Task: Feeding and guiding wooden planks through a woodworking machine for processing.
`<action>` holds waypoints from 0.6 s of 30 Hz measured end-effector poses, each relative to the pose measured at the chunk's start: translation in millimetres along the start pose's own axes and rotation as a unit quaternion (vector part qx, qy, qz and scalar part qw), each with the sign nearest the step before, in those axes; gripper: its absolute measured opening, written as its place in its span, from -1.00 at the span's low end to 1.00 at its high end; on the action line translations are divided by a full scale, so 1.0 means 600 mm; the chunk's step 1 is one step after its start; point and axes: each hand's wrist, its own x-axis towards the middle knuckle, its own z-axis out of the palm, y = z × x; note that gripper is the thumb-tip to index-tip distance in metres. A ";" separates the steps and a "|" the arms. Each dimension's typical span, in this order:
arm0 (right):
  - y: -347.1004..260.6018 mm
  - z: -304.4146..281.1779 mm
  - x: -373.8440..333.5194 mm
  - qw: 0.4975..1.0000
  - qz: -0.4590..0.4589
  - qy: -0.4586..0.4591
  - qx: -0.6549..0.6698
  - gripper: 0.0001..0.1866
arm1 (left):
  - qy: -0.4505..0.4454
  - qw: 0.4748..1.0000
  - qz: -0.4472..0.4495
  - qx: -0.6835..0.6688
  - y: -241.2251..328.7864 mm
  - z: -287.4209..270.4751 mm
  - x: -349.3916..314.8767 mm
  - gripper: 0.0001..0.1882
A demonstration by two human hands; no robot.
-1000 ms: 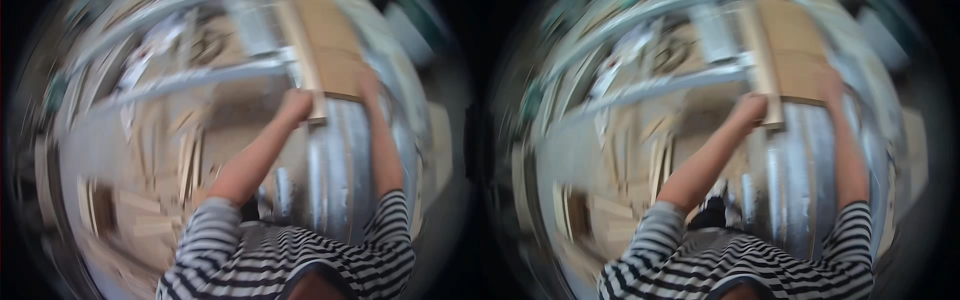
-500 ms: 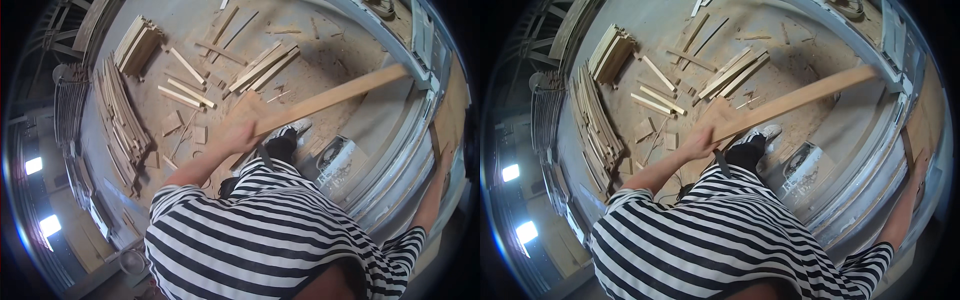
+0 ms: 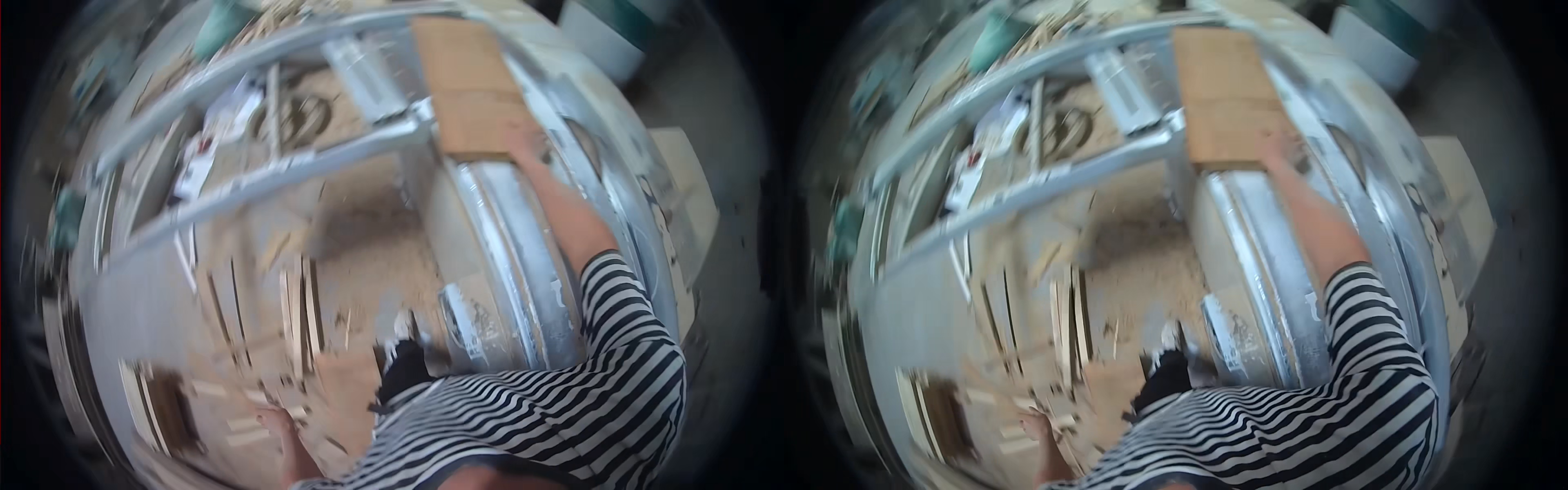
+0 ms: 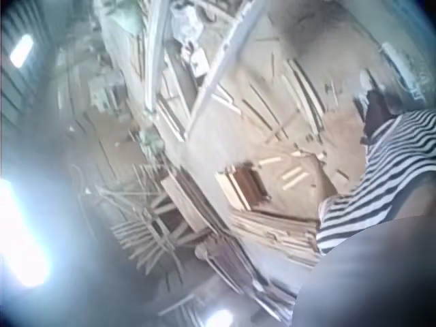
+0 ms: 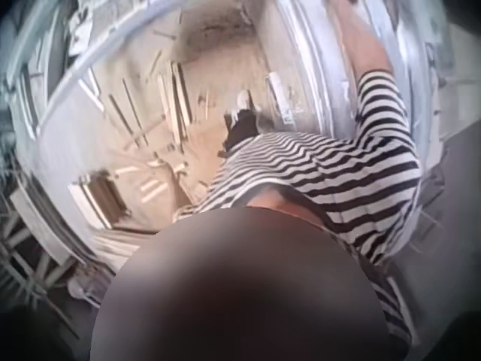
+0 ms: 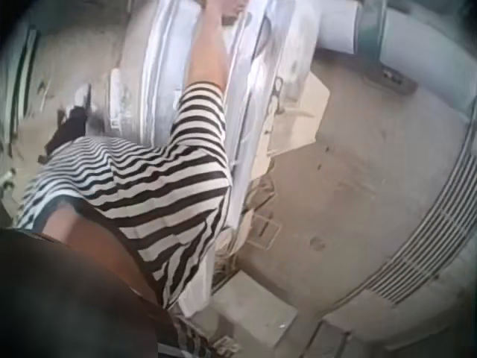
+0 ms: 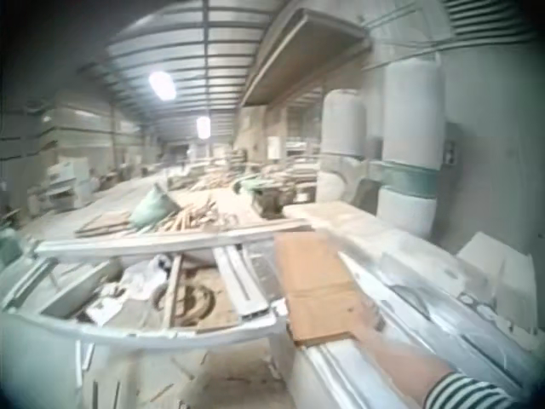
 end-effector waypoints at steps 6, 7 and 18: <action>0.030 -0.089 -0.015 0.985 0.072 0.127 0.095 -0.23 | -0.027 0.694 0.545 -0.470 0.645 -0.343 -0.155 -0.61; -0.003 -0.088 -0.023 0.984 0.074 0.123 0.105 -0.23 | 0.023 0.639 0.586 -0.498 0.746 -0.321 -0.137 -0.62; 0.030 -0.064 -0.006 0.983 0.089 0.119 0.110 -0.21 | -0.118 0.643 0.677 -0.339 1.152 -0.434 -0.444 -0.55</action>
